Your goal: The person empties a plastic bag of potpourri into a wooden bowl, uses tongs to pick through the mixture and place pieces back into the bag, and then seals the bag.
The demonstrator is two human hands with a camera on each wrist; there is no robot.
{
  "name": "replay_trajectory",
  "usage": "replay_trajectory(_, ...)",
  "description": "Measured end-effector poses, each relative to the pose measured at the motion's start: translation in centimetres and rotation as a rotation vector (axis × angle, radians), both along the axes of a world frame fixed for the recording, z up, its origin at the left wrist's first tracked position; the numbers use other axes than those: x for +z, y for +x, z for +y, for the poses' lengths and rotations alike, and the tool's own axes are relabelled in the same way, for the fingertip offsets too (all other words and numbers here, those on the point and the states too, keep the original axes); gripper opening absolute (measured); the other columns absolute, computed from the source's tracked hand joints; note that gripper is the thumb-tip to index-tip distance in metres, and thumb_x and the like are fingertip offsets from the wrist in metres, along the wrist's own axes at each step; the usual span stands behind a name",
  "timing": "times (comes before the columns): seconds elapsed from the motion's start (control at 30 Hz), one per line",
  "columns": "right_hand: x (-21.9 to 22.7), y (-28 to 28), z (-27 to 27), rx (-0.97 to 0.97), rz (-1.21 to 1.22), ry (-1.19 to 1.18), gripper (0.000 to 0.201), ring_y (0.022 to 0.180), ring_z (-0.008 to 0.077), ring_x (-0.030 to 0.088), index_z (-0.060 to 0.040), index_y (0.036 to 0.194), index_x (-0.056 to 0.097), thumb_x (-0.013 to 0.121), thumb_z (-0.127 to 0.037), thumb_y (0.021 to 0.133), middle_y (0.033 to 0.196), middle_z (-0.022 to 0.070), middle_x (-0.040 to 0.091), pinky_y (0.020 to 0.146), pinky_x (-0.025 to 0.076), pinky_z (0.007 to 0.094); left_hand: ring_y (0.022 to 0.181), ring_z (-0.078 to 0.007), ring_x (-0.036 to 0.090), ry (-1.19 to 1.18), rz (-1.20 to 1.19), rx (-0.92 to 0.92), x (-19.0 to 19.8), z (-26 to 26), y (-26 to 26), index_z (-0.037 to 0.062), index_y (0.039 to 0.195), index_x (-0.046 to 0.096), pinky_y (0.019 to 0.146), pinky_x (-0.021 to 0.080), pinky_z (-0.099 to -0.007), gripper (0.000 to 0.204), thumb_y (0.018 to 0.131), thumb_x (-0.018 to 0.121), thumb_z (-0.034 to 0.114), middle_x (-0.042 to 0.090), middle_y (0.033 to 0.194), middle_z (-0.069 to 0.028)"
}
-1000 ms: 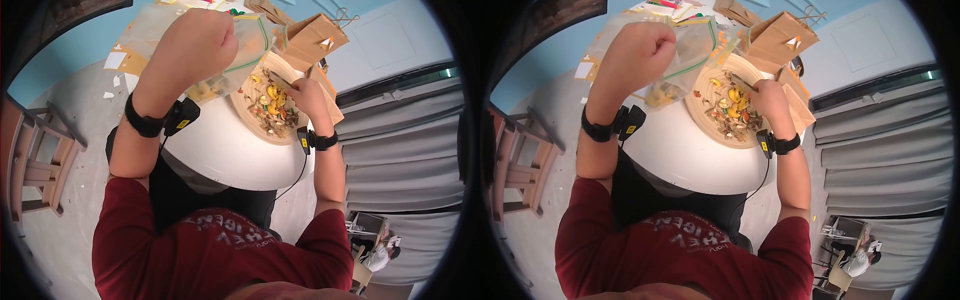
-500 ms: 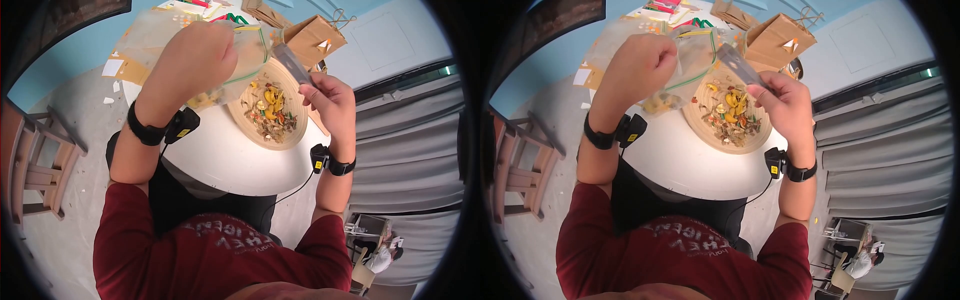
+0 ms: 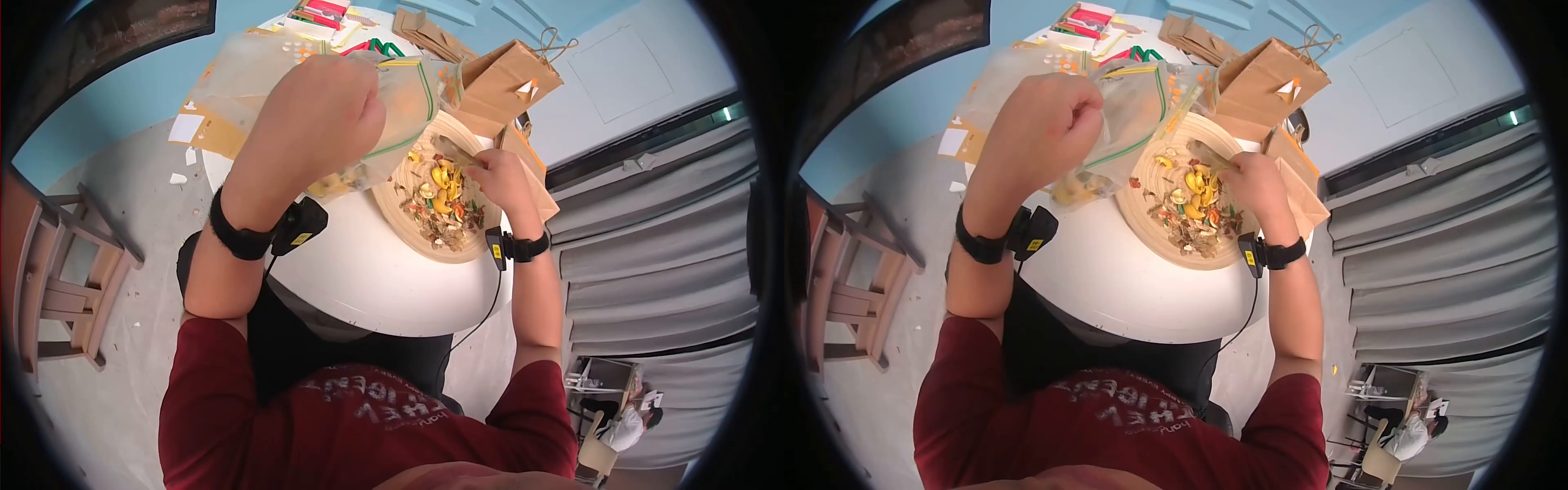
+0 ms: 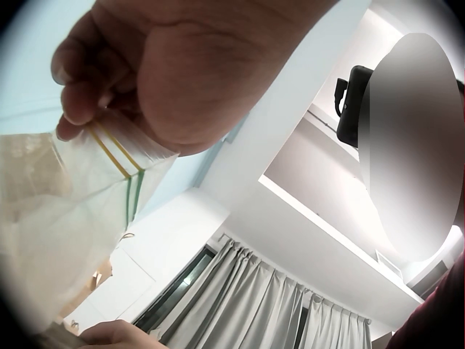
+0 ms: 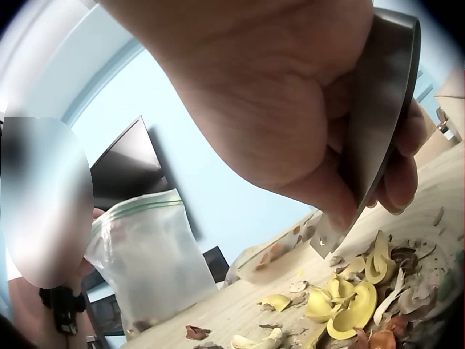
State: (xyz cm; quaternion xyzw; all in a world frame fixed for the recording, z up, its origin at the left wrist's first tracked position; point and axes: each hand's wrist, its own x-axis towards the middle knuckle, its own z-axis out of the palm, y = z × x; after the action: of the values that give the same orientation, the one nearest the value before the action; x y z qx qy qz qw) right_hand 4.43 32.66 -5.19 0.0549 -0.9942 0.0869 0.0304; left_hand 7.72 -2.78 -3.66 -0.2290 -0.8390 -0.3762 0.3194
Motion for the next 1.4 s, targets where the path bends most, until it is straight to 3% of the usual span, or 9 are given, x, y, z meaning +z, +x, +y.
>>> replay_trajectory(0.1, -0.2, -0.2, -0.6, 0.061, 0.070, 0.103, 0.022, 0.085, 0.0405, 0.070, 0.0004, 0.091, 0.077, 0.077, -0.020, 0.081, 0.088, 0.0229, 0.072, 0.076, 0.055, 0.0469, 0.070, -0.0393, 0.064, 0.010, 0.026, -0.004, 0.0, 0.0, 0.1, -0.0029, 0.080, 0.067, 0.065, 0.049, -0.0452, 0.014, 0.084, 0.060, 0.008, 0.066, 0.073, -0.0205)
replay_trajectory(0.5, 1.6, 0.8, -0.6, -0.031, 0.041, 0.011, 0.024, 0.084, 0.0422, 0.068, -0.0001, 0.092, 0.076, 0.077, -0.021, 0.082, 0.087, 0.0234, 0.070, 0.074, 0.054, 0.0475, 0.069, -0.0401, 0.063, -0.002, 0.089, 0.011, -0.4, 0.2, -0.2, -0.0027, 0.079, 0.067, 0.064, 0.049, -0.0454, 0.013, 0.084, 0.059, 0.006, 0.065, 0.073, -0.0214)
replay_trajectory(0.6, 1.5, 1.0, -1.2, 0.099, 0.149, 0.163, 0.024, 0.069, 0.0352, 0.067, 0.0045, 0.088, 0.073, 0.077, -0.018, 0.082, 0.076, 0.0212, 0.068, 0.067, 0.053, 0.0417, 0.069, -0.0403, 0.063, -0.008, 0.063, 0.009, -0.2, 0.3, -0.1, -0.0029, 0.080, 0.067, 0.065, 0.049, -0.0456, 0.013, 0.084, 0.059, 0.006, 0.064, 0.073, -0.0216)
replay_trajectory(0.8, -0.1, -0.1, -0.5, 0.034, 0.042, 0.188, 0.025, 0.088, 0.0397, 0.071, -0.0023, 0.097, 0.079, 0.076, -0.023, 0.083, 0.091, 0.0210, 0.074, 0.079, 0.057, 0.0468, 0.070, -0.0404, 0.064, -0.003, 0.076, 0.005, -0.4, 0.4, -0.2, -0.0032, 0.079, 0.067, 0.065, 0.050, -0.0458, 0.014, 0.085, 0.059, 0.007, 0.065, 0.073, -0.0221)
replay_trajectory(0.9, 0.1, 0.0, -0.3, 0.032, 0.033, 0.182, 0.025, 0.088, 0.0413, 0.070, -0.0019, 0.097, 0.078, 0.076, -0.023, 0.083, 0.091, 0.0211, 0.074, 0.079, 0.056, 0.0476, 0.069, -0.0407, 0.064, -0.013, 0.073, 0.002, -0.4, 0.5, -0.3, -0.0030, 0.079, 0.067, 0.066, 0.050, -0.0461, 0.014, 0.085, 0.060, 0.007, 0.065, 0.073, -0.0221)
replay_trajectory(1.0, 0.9, 0.4, -0.2, 0.008, 0.066, 0.099, 0.025, 0.076, 0.0360, 0.072, 0.0002, 0.097, 0.077, 0.077, -0.021, 0.084, 0.085, 0.0203, 0.073, 0.073, 0.056, 0.0438, 0.069, -0.0410, 0.064, -0.022, 0.074, 0.003, -0.4, 0.6, -0.2, -0.0025, 0.079, 0.068, 0.066, 0.050, -0.0467, 0.014, 0.085, 0.060, 0.008, 0.065, 0.073, -0.0218)
replay_trajectory(1.1, 2.9, 1.5, -0.7, -0.018, 0.104, -0.228, 0.023, 0.064, 0.0229, 0.069, 0.0031, 0.097, 0.076, 0.078, -0.017, 0.087, 0.075, 0.0146, 0.071, 0.065, 0.054, 0.0355, 0.069, -0.0408, 0.064, -0.040, 0.045, 0.007, -0.4, 0.6, -0.2, -0.0020, 0.079, 0.068, 0.066, 0.050, -0.0469, 0.014, 0.085, 0.060, 0.008, 0.065, 0.073, -0.0218)
replay_trajectory(1.23, 6.0, 4.8, -4.1, 0.069, 0.212, -0.602, 0.019, 0.063, 0.0088, 0.063, 0.0037, 0.100, 0.075, 0.079, -0.012, 0.091, 0.069, 0.0049, 0.066, 0.059, 0.048, 0.0275, 0.070, -0.0406, 0.064, -0.054, 0.044, 0.018, -0.6, 0.8, -0.4, -0.0018, 0.080, 0.069, 0.066, 0.050, -0.0467, 0.014, 0.085, 0.060, 0.008, 0.065, 0.073, -0.0217)
replay_trajectory(1.4, 6.2, 6.4, -4.7, 0.144, 0.262, -0.437, 0.022, 0.063, 0.0101, 0.063, 0.0033, 0.100, 0.075, 0.081, -0.014, 0.088, 0.069, 0.0079, 0.066, 0.060, 0.049, 0.0285, 0.069, -0.0402, 0.063, -0.052, 0.043, 0.008, -0.7, 1.0, -0.5, -0.0017, 0.080, 0.069, 0.065, 0.050, -0.0462, 0.014, 0.085, 0.060, 0.008, 0.065, 0.072, -0.0216)
